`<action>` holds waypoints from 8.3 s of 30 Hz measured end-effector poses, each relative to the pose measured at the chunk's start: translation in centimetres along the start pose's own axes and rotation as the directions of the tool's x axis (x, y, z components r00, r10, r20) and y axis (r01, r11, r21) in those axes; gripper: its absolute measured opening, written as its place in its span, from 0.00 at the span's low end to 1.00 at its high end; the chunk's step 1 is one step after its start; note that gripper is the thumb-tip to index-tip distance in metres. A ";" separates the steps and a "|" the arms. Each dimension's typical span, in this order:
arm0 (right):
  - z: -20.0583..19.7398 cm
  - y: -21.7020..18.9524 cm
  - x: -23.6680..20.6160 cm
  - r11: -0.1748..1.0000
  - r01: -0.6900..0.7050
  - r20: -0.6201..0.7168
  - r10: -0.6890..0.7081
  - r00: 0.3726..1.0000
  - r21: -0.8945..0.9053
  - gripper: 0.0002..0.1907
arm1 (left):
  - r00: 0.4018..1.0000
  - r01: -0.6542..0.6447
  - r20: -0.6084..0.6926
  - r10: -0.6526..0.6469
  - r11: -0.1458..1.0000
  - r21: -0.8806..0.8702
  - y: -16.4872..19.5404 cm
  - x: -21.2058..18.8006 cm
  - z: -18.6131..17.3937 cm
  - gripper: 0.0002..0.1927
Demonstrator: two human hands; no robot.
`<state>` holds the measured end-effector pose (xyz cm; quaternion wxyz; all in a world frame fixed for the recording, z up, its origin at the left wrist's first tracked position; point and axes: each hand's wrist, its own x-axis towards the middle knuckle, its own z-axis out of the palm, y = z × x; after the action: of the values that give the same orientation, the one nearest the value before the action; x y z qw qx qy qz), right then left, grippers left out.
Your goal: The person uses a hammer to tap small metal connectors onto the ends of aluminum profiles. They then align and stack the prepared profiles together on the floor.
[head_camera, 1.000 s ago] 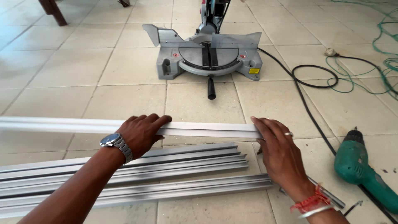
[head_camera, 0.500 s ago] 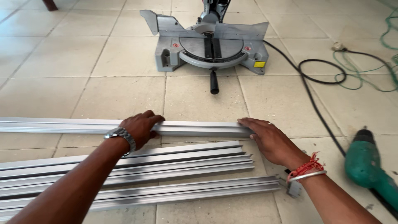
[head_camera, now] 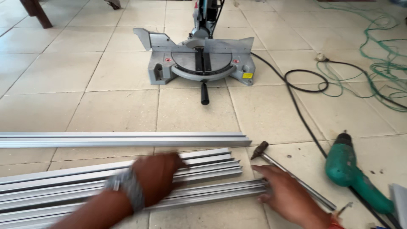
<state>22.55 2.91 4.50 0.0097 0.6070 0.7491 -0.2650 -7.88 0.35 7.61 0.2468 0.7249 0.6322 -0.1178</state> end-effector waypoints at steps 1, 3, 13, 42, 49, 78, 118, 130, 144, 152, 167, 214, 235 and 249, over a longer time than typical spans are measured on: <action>0.1 0.0 0.2 0.999 -0.009 0.015 0.010 1.000 -0.034 0.42 | 1.000 -0.020 0.023 0.020 1.000 -0.017 0.5 -1.1 1.0 0.23; 0.4 -0.7 1.0 0.995 -0.019 0.041 0.023 0.999 -0.094 0.47 | 0.999 -0.039 0.010 0.039 0.999 -0.018 1.0 -1.6 2.8 0.24; 1.1 -2.6 1.4 0.989 -0.050 0.073 0.040 0.997 0.142 0.46 | 0.996 -0.091 0.009 0.092 0.993 -0.075 1.1 2.1 5.8 0.33; 0.3 -6.0 -0.2 0.992 0.018 0.322 0.023 0.946 -0.123 0.51 | 0.984 0.037 -0.175 -0.041 0.999 -0.028 -1.5 2.3 3.6 0.29; -0.6 -6.7 -1.2 0.981 0.069 0.339 -0.004 0.941 -0.181 0.43 | 0.993 0.051 -0.117 -0.035 0.988 0.142 -5.4 3.2 2.9 0.44; -0.4 0.0 0.3 0.969 0.232 0.161 -0.217 0.963 -0.080 0.58 | 0.986 -0.022 0.165 0.017 0.999 0.026 0.1 1.0 3.3 0.59; -1.9 -0.5 0.9 0.953 0.190 -0.092 -0.172 0.981 0.235 0.20 | 0.908 -0.352 -0.400 0.125 0.746 -0.565 6.9 2.3 7.8 0.13; -4.3 2.2 2.0 0.988 0.021 -0.274 0.022 0.962 0.152 0.12 | 0.949 -0.261 -0.304 0.084 0.751 -0.606 6.6 2.8 7.2 0.14; -4.4 1.2 1.9 0.997 0.011 -0.130 -0.001 0.992 0.075 0.13 | 0.946 -0.259 -0.310 0.092 0.789 -0.558 6.6 2.8 7.4 0.14; -4.6 1.4 1.8 0.998 0.004 -0.181 0.009 0.984 0.070 0.13 | 0.951 -0.232 -0.296 0.084 0.827 -0.513 6.9 2.5 7.2 0.15; -4.6 1.5 2.0 0.990 -0.121 -0.157 0.130 0.979 0.067 0.12 | 0.965 -0.185 -0.258 0.056 0.840 -0.510 6.6 2.9 7.6 0.15; -4.1 4.5 3.0 0.960 0.023 -0.440 0.106 0.892 0.279 0.22 | 0.955 -0.206 -0.288 0.075 0.865 -0.457 6.8 2.5 7.3 0.14; -3.2 -0.1 1.2 0.969 0.131 0.364 -0.202 0.909 0.209 0.30 | 0.918 -0.395 -0.276 0.283 0.681 -0.617 7.3 3.2 9.9 0.17; -3.3 -0.7 0.8 0.970 0.150 0.354 -0.211 0.911 0.192 0.22 | 0.907 -0.420 -0.313 0.282 0.661 -0.622 7.3 3.2 9.7 0.17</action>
<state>22.71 4.92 7.33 0.0776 0.4728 0.7628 -0.4342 1.20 -2.43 -0.65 0.4500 0.7007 0.4990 0.2398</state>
